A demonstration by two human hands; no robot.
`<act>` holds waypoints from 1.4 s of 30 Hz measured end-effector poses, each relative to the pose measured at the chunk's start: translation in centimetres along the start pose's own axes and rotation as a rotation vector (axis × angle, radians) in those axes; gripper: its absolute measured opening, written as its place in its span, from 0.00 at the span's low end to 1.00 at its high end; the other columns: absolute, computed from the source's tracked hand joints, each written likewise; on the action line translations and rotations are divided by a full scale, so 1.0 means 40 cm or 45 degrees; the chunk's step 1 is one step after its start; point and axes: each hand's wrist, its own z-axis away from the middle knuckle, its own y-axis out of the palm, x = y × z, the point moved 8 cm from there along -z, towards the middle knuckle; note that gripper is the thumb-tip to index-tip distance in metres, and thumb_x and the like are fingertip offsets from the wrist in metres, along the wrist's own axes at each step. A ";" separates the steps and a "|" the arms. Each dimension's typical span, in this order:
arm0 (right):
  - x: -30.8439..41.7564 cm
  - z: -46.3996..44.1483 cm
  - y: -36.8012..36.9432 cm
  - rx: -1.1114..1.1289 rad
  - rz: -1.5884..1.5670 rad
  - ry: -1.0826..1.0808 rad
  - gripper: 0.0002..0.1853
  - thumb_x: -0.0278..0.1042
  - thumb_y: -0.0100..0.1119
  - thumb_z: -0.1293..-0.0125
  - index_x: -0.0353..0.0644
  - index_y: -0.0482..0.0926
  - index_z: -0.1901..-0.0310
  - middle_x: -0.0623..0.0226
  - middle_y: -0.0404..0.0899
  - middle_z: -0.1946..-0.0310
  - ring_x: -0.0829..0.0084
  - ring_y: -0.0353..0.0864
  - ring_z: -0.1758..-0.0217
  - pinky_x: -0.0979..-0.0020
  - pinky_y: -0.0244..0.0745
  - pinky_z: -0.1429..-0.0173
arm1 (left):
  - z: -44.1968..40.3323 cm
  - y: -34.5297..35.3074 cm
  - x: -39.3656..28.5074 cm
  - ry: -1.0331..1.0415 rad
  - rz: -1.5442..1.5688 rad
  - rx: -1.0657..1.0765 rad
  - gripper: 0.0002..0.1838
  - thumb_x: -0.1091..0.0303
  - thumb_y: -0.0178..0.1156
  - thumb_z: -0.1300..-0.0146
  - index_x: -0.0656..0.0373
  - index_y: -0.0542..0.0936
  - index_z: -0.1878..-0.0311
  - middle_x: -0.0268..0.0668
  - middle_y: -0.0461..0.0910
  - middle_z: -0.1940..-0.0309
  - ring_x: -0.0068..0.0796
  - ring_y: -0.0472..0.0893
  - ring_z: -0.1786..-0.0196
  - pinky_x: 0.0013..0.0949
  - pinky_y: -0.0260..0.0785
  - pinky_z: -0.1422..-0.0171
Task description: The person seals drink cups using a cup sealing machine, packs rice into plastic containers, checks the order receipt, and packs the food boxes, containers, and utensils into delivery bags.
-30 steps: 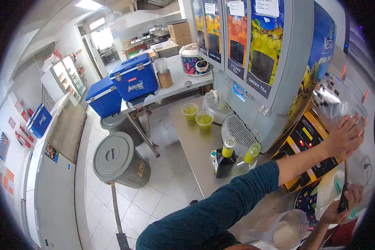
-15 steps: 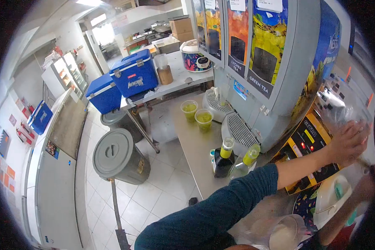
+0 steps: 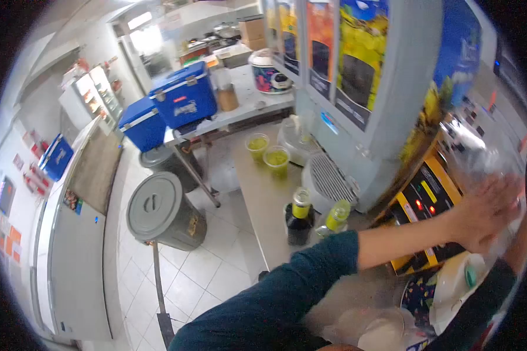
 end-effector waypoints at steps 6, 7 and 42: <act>-0.216 0.212 0.045 0.598 -0.034 0.261 0.22 0.38 0.50 0.41 0.35 0.65 0.48 0.58 0.68 0.50 0.64 0.65 0.47 0.66 0.58 0.45 | 0.313 -0.039 -0.100 -0.111 0.406 0.324 0.34 0.66 0.62 0.68 0.53 0.67 0.49 0.47 0.61 0.45 0.48 0.60 0.42 0.49 0.54 0.42; -0.155 0.233 -0.014 0.620 0.011 0.223 0.25 0.39 0.51 0.42 0.37 0.63 0.45 0.60 0.66 0.46 0.65 0.63 0.43 0.68 0.55 0.41 | 0.473 0.018 -0.081 -0.495 0.499 0.480 0.31 0.72 0.62 0.70 0.59 0.68 0.55 0.48 0.63 0.50 0.48 0.64 0.46 0.44 0.59 0.47; 0.583 1.084 -0.083 2.588 -0.239 -0.523 0.57 0.35 0.73 0.74 0.45 0.48 0.38 0.51 0.48 0.39 0.55 0.50 0.36 0.64 0.50 0.35 | 0.975 -0.078 0.054 -2.443 1.463 -0.191 0.18 0.82 0.49 0.52 0.62 0.68 0.54 0.36 0.74 0.61 0.30 0.74 0.57 0.32 0.65 0.50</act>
